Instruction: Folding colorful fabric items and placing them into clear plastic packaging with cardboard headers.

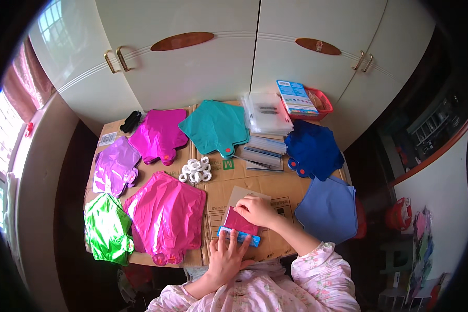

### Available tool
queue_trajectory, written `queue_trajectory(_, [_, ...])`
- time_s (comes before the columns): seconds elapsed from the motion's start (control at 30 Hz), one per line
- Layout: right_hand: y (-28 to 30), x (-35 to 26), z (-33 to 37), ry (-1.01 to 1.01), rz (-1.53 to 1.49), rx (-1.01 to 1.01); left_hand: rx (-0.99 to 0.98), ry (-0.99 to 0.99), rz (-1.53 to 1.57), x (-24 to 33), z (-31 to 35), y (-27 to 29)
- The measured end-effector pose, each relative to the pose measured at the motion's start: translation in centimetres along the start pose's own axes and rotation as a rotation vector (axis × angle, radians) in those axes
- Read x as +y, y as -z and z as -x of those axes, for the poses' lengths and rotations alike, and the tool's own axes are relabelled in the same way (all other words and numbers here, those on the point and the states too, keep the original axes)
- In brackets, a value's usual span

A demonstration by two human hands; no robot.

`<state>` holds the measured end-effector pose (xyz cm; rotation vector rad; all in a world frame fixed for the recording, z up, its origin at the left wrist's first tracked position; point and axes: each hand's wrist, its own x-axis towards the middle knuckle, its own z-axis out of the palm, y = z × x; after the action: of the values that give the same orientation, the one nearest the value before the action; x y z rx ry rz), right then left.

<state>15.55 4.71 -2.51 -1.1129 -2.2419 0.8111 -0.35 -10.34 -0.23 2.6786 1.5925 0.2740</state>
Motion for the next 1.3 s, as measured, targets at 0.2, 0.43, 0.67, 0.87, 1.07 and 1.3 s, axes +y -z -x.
queue_trajectory(0.2, [1.5, -0.8, -0.7, -0.354, -0.300, -0.295, -0.010, -0.002, -0.001, 0.0, -0.1, 0.2])
queue_trajectory(0.43, [2.8, -3.5, -1.2, -0.256, 0.111, -0.285, 0.062, -0.011, -0.013, -0.4, -0.1, -0.3])
queue_trajectory(0.67, [-2.2, -0.3, -2.8, 0.503, 0.428, -0.145, 0.083, -0.082, -0.024, -0.9, -1.4, -0.4])
queue_trajectory(0.87, [-2.1, -1.5, -2.3, 0.326, 0.534, -0.194, 0.041, -0.225, -0.127, -1.9, -2.1, 1.1])
queue_trajectory(1.07, [-2.3, -0.9, -2.1, 0.367, 0.458, -0.085, 0.020, -0.282, -0.080, -2.7, -2.9, 0.9])
queue_trajectory(1.3, [9.3, 2.3, -11.0, 0.286, 0.409, 0.090, 0.060, -0.312, -0.068, -2.9, -3.7, 1.2])
